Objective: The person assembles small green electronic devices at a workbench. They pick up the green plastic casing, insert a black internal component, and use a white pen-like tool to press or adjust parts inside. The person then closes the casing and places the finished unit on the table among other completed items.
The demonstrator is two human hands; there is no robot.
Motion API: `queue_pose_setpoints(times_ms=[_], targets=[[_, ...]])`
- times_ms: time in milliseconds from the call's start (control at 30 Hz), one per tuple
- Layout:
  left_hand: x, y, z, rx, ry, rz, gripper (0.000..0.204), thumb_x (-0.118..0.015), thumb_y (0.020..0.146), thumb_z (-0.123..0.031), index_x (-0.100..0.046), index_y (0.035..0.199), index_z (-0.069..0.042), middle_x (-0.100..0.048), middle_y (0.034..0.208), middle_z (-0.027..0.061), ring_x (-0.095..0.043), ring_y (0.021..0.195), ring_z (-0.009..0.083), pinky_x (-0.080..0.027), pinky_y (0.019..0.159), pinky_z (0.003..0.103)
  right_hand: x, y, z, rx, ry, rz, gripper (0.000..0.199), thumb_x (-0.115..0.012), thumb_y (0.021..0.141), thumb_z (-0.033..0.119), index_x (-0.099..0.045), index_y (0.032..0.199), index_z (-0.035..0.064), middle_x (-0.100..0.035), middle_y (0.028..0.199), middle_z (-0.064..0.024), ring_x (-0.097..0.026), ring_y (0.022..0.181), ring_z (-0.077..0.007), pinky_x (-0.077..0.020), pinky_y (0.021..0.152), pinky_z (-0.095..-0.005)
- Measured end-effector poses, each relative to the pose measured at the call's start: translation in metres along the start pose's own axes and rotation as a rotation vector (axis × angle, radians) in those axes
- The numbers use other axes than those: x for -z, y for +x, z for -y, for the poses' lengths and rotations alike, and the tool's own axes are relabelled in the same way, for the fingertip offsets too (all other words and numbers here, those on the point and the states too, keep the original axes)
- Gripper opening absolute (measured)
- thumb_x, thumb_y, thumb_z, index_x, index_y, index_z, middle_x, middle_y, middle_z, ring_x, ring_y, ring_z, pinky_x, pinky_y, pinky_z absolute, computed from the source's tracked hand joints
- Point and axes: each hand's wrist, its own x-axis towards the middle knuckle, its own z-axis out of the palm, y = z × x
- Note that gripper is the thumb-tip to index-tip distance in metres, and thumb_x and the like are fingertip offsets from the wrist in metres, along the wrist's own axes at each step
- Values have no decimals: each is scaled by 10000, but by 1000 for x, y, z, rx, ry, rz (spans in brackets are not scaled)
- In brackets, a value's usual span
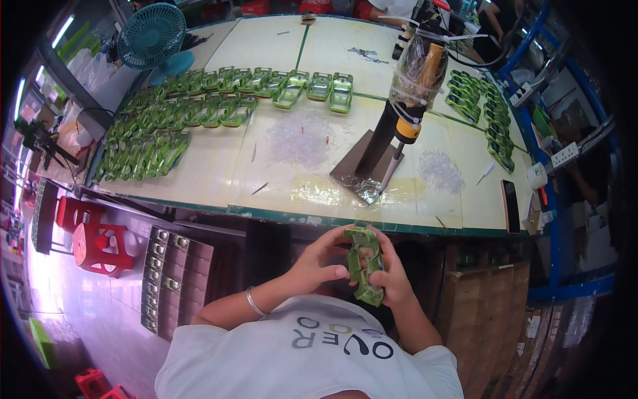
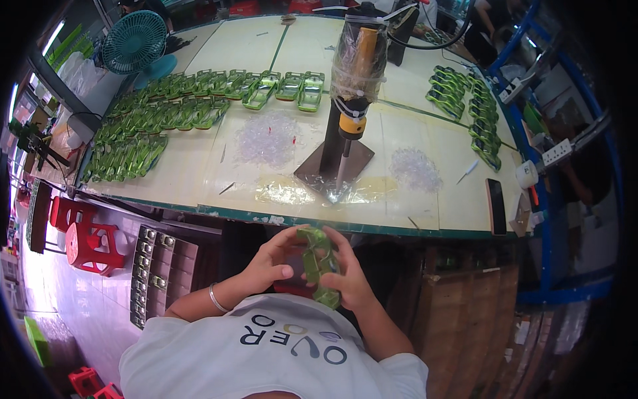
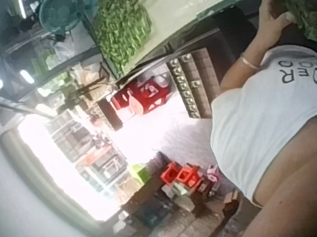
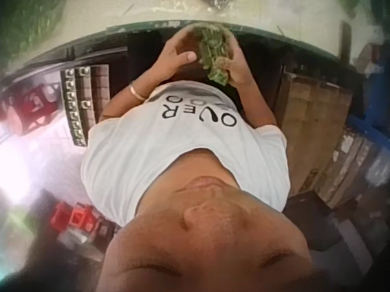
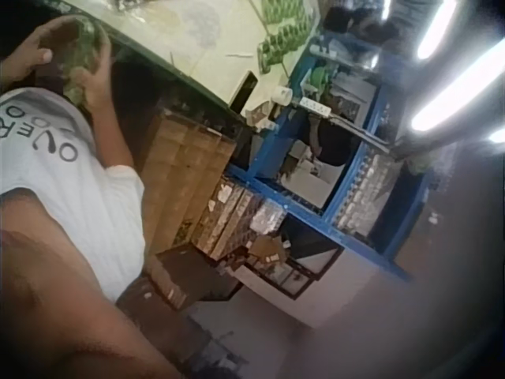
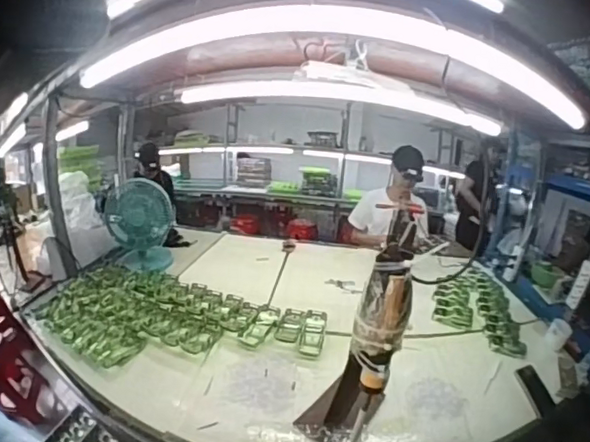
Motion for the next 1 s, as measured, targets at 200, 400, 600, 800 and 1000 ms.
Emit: queue_pose_setpoints(times_ms=[200,400,600,800,1000], targets=[[3,-5,-12,-112,162,32,624,-702,671,-239,-411,1181,-25,-456,1144,90,-446,1065,186,-346,912,318,-13,-10,6,309,-892,-101,818,-776,563,91,-316,1237,37,-502,1046,-135,-516,971,-211,-426,807,-314],[0,-5,-20,-151,212,75,592,-696,663,-193,-427,1163,-23,-460,1131,95,-441,1066,184,-338,918,318,-15,-11,11,478,-1133,-101,773,-779,536,102,-374,1192,40,-507,1055,-143,-522,945,-286,-418,814,-354],[2,2,-13,-183,373,146,573,-691,638,-162,-450,1142,-36,-477,1125,101,-447,1067,213,-332,920,328,-12,-15,33,540,-1352,-27,627,-756,526,123,-496,1091,46,-517,1039,-129,-514,925,-288,-419,777,-366],[0,5,1,-227,648,195,549,-718,617,-151,-495,1101,-24,-514,1072,119,-467,1026,256,-360,881,352,9,-33,35,385,-1443,-1,559,-734,566,173,-527,1073,61,-528,1027,-112,-522,898,-285,-409,787,-362],[-6,10,11,-332,891,210,550,-724,626,-175,-507,1108,-25,-537,1071,118,-484,996,281,-375,859,369,28,-42,47,297,-1443,65,563,-737,570,192,-531,1080,73,-533,1040,-108,-521,922,-273,-411,791,-349]])
